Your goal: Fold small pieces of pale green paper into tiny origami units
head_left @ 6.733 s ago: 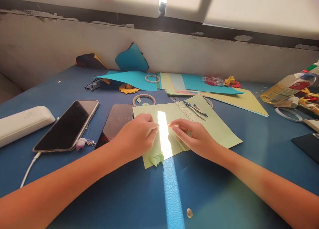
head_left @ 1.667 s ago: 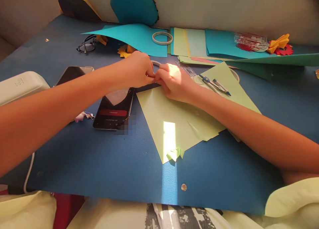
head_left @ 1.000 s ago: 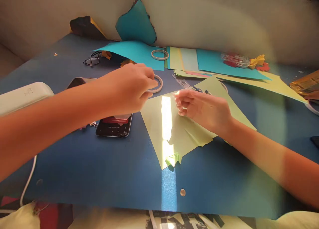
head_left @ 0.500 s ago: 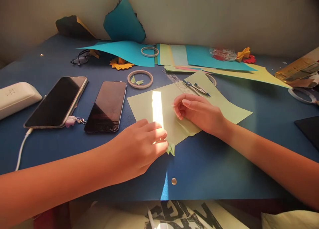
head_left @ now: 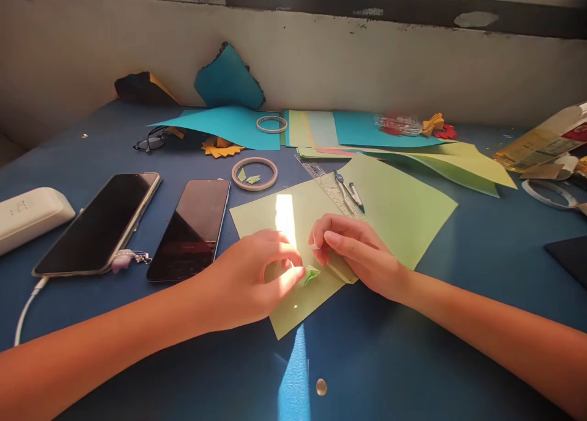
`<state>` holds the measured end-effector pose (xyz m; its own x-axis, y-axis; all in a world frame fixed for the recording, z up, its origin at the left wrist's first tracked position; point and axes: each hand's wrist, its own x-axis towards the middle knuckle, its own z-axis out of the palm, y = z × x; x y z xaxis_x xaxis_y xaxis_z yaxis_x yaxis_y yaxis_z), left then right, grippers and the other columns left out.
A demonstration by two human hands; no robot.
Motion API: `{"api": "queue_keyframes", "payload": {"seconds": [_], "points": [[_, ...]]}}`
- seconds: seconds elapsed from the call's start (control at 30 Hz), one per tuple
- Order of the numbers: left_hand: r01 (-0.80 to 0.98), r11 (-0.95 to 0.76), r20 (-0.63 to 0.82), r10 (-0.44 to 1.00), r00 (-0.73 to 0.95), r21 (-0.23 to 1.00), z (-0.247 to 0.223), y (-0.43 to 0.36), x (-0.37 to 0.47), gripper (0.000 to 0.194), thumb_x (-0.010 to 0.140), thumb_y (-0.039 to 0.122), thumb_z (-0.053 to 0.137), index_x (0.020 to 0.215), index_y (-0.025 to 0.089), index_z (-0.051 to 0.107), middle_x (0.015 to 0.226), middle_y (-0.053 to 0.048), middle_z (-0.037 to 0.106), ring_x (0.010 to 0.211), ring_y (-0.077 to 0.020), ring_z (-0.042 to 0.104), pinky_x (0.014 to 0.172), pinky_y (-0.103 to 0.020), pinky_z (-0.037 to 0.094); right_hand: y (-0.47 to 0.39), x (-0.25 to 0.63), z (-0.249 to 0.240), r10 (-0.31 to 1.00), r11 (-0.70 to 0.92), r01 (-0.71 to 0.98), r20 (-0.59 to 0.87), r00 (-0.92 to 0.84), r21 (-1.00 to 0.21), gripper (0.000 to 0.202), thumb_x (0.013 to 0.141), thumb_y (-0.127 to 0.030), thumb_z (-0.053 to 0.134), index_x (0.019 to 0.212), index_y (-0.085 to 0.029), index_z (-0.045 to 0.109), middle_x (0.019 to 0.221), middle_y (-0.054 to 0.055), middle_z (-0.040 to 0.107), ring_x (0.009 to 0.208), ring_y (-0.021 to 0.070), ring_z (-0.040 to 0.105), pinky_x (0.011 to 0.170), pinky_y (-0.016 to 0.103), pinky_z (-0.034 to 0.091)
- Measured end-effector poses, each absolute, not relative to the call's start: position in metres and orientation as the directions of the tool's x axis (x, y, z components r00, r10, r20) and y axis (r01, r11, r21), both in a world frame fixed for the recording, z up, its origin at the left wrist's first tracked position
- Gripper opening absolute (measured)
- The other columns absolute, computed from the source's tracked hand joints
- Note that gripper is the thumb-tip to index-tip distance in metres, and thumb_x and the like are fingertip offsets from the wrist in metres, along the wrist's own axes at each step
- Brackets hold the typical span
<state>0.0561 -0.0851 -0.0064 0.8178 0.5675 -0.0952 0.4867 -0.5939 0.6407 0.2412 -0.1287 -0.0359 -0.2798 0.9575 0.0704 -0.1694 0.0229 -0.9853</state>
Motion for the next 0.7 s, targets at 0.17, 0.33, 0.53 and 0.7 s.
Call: {"api": "queue_keyframes", "payload": {"seconds": [0.17,0.33,0.53,0.7], "points": [[0.450,-0.615,0.065,0.633,0.772,0.648,-0.017,-0.090,0.048,0.013,0.082,0.023,0.046,0.088,0.017,0.055,0.075,-0.001,0.051,0.067,-0.0128,0.047,0.060,-0.026,0.039,-0.130,0.241,-0.034,0.952,0.012,-0.139,0.054,-0.303,-0.990,0.023,0.087,-0.032,0.045,0.084,-0.018,0.062,0.065,0.001,0.047,0.062,0.0113,0.043,0.058,0.026,0.033],[0.349,-0.672,0.271,0.637,0.721,0.653,-0.026,-0.092,0.043,0.012,0.083,0.014,0.041,0.077,0.016,0.052,0.064,0.001,0.044,0.059,-0.0114,0.041,0.053,-0.025,0.035,-0.132,0.241,-0.032,0.942,-0.031,-0.158,0.024,-0.333,-0.987,0.026,0.088,-0.030,0.043,0.092,-0.021,0.067,0.064,0.001,0.045,0.061,0.0114,0.041,0.058,0.026,0.032],[0.267,-0.780,0.413,0.548,0.727,0.566,-0.026,-0.090,0.042,0.017,0.083,0.007,0.040,0.078,0.014,0.055,0.064,0.000,0.042,0.057,-0.0109,0.037,0.049,-0.025,0.031,-0.133,0.241,-0.031,0.914,-0.135,-0.171,-0.056,-0.402,-0.976,0.027,0.088,-0.032,0.043,0.097,-0.021,0.067,0.066,0.001,0.046,0.062,0.0110,0.043,0.059,0.026,0.033],[0.260,-0.821,0.404,0.495,0.769,0.509,-0.026,-0.090,0.040,0.017,0.082,0.005,0.042,0.086,0.012,0.056,0.064,0.000,0.042,0.058,-0.0120,0.036,0.050,-0.026,0.031,-0.130,0.243,-0.031,0.906,-0.181,-0.186,-0.090,-0.414,-0.966,0.028,0.088,-0.031,0.043,0.098,-0.022,0.067,0.064,0.001,0.046,0.060,0.0097,0.043,0.058,0.025,0.034]]}}
